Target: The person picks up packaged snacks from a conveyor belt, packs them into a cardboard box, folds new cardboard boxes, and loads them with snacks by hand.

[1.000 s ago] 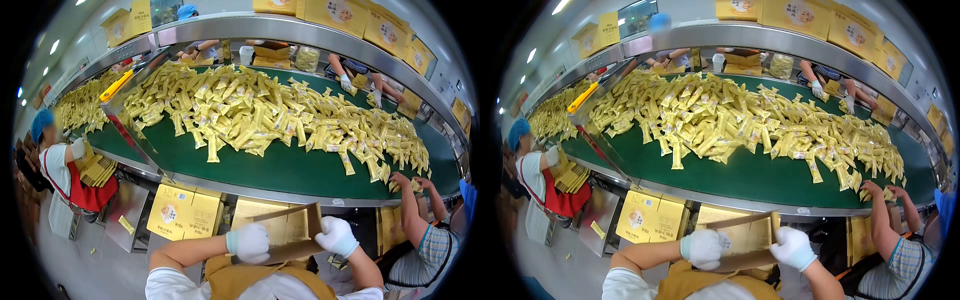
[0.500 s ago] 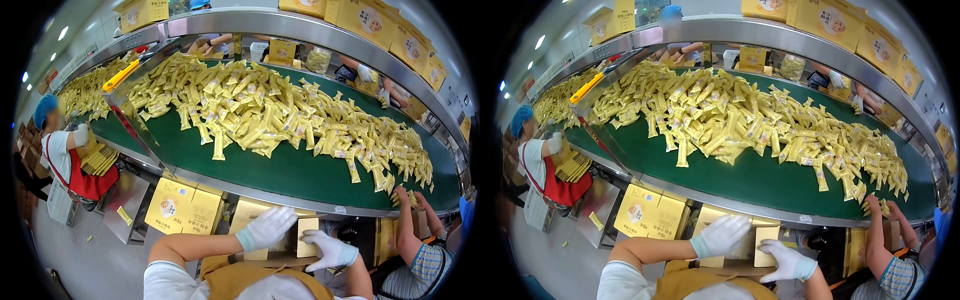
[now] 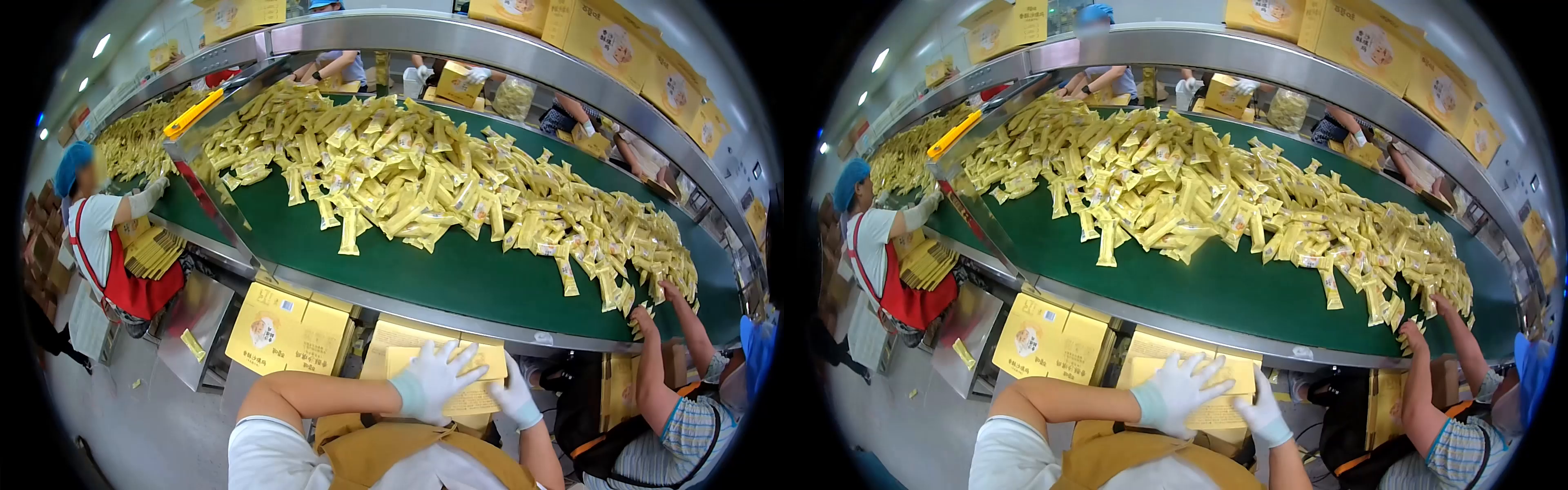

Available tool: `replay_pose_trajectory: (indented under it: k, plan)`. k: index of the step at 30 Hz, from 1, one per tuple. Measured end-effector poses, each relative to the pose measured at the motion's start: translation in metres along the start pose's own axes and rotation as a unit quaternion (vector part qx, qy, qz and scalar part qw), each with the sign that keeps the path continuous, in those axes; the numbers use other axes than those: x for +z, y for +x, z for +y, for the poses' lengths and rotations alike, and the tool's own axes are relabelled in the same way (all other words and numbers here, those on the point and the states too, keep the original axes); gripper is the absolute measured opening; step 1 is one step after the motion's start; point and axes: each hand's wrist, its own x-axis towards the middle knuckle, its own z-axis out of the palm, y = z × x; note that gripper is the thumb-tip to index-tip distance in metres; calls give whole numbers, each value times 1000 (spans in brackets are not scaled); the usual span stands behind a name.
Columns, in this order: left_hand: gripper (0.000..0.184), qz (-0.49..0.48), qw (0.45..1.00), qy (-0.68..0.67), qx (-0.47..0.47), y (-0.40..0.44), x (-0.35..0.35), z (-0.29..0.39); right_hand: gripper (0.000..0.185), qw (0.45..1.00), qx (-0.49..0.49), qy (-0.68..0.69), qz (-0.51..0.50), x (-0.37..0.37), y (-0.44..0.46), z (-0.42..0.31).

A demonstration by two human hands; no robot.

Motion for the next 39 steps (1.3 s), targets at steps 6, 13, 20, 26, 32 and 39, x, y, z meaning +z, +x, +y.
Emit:
replay_pose_trajectory:
  k: [6, 13, 20, 26, 32, 39]
  plan:
    - [119, 331, 899, -273, -82, -24, -24, -59, 59, 975, -56, -64, 204, -48, 15, 41]
    - [74, 157, 361, -919, 2, 7, 134, -69, 46, 972, -26, -171, 155, 2, 10, -39]
    - [51, 187, 392, -880, -191, 12, 261, -68, 59, 910, -14, -388, 144, 37, -22, -72]
    - [28, 10, 898, -202, -390, 5, 153, -81, 95, 807, 88, -583, 32, 114, 14, -65]
    - [45, 267, 867, -304, -290, -21, 121, -60, 94, 832, 78, -549, 30, 109, 8, -68]
    - [47, 120, 848, -450, -253, -45, 103, -93, 77, 956, -25, -278, 90, 60, 1, -23]
